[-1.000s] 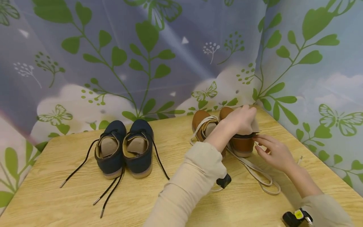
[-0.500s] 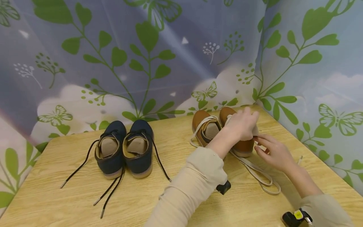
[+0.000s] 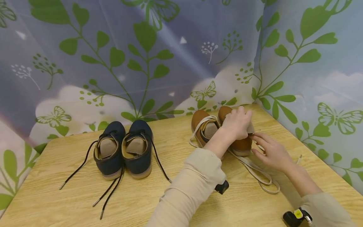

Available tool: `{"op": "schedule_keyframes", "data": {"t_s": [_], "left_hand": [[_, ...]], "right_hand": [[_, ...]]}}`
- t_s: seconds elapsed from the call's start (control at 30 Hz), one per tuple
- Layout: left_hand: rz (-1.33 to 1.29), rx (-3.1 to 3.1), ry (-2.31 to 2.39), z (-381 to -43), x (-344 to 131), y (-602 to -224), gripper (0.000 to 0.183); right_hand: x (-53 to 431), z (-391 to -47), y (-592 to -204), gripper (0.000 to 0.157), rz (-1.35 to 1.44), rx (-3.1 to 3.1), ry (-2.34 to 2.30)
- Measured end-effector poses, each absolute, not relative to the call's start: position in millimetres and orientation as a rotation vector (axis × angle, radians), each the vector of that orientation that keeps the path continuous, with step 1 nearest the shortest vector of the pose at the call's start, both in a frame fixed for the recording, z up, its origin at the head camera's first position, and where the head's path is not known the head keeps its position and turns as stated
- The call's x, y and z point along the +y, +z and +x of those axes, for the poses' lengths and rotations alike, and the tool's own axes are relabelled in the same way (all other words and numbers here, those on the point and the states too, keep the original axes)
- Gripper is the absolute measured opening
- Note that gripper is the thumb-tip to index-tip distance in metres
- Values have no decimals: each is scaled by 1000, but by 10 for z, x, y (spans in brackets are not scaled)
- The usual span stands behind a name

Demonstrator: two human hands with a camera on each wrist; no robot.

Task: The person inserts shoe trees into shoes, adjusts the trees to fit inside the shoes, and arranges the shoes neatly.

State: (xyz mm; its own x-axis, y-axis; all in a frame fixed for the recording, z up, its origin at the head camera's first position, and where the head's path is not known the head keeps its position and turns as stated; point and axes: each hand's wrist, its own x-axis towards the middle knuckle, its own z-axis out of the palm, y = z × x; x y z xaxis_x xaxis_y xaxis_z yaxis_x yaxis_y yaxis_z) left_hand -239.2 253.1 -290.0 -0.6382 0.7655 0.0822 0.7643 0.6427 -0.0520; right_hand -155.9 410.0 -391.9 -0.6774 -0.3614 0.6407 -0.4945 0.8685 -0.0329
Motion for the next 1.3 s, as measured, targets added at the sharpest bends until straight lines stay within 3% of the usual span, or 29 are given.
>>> {"op": "schedule_keyframes", "data": {"t_s": [0.2,0.73,1.3], "left_hand": [[-1286,-2747,41,-2397,2535,-2905,43],[-1296,-2765,19,-2419,2489,-2925,52],[-1239,-2686,138,-2351,2515,-3012,44]], "right_hand": [[4109,-1551,-3875,45,617,-2456,220],[4117,-1525,-3793,43,554,-2598,129],[4126,-1547,-3806,38,561,-2561,200]]}}
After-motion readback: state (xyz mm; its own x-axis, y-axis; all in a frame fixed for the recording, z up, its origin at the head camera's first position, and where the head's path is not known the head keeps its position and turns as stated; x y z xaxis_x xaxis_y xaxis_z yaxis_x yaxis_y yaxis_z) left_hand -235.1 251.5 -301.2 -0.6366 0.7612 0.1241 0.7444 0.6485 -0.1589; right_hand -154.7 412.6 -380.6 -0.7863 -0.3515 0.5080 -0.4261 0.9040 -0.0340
